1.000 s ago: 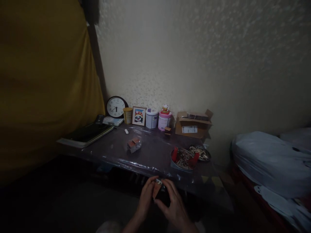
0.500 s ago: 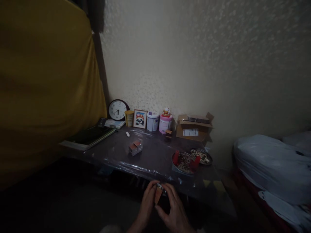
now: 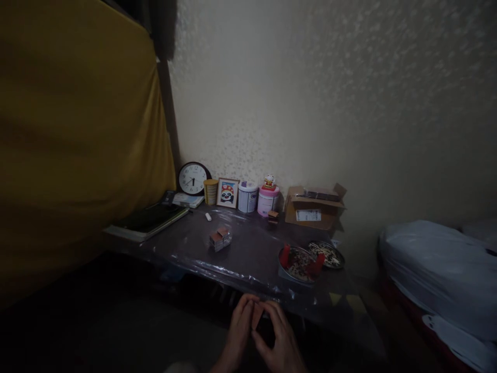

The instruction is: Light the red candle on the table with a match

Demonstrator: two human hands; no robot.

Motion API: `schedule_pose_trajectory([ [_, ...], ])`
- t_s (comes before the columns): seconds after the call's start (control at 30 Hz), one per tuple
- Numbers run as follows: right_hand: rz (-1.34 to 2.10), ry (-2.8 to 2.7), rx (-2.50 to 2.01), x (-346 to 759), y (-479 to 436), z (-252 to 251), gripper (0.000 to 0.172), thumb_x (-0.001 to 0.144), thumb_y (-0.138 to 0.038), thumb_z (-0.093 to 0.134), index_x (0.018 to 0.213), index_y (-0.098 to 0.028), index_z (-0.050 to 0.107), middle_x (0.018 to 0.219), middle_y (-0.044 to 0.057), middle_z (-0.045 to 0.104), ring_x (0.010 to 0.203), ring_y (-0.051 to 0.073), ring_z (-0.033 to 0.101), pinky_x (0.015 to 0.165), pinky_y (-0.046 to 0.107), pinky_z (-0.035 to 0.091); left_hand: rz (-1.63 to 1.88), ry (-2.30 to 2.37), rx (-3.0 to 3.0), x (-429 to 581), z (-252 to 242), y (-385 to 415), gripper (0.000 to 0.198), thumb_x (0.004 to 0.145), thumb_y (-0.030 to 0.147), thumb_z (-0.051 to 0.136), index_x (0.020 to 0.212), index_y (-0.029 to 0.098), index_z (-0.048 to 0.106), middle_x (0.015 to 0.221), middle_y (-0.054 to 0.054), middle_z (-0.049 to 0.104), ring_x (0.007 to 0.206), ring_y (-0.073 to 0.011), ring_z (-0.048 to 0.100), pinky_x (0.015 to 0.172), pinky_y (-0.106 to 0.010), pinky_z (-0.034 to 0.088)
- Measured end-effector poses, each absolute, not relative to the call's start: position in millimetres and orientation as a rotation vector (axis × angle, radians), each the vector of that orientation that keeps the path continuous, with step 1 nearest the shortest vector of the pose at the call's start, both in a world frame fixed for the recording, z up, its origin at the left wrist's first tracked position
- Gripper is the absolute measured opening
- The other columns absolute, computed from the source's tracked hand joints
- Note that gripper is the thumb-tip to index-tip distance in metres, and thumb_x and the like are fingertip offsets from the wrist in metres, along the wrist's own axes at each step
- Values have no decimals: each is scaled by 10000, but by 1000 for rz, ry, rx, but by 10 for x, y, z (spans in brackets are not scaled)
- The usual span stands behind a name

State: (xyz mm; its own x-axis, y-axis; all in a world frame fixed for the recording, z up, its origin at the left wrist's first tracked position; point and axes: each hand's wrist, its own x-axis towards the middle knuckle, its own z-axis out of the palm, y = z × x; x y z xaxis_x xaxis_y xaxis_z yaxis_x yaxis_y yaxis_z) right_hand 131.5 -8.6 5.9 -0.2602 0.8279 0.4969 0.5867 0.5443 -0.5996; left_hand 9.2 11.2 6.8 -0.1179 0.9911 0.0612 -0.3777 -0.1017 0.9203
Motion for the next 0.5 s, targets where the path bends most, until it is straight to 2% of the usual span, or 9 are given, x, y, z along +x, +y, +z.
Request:
schedule_pose_trajectory([
  [0.13, 476, -1860, -1120, 1341, -62, 130, 351, 753, -247, 595, 1101, -233, 546, 1079, 69, 622, 999, 212, 596, 865, 298, 498, 1440, 956, 951, 76, 102, 108, 283, 697, 472, 599, 707, 191, 637, 723, -17, 650, 787, -216, 586, 764, -304, 443],
  [0.3, 721, -1658, -1202, 1455, 22, 170, 250, 759, -321, 598, 987, -219, 592, 984, 55, 670, 913, 211, 633, 819, 321, 515, 1324, 887, 1058, 33, 86, 97, 332, 681, 426, 654, 923, 200, 671, 921, -56, 705, 949, -259, 594, 857, -334, 432],
  [0.4, 887, -1571, -1178, 1516, 59, 173, 272, 770, -367, 595, 987, -203, 584, 989, 72, 674, 945, 226, 628, 855, 357, 495, 1253, 849, 1078, -1, 89, 87, 401, 654, 386, 694, 1014, 210, 662, 1039, -77, 697, 1034, -282, 572, 914, -360, 412],
  [0.5, 995, -1482, -1124, 1557, 85, 161, 321, 751, -422, 623, 987, -206, 586, 980, 78, 682, 955, 234, 632, 844, 364, 504, 1237, 826, 1023, -22, 130, 63, 368, 663, 364, 693, 996, 210, 670, 1061, -80, 696, 1055, -282, 567, 935, -368, 402],
])
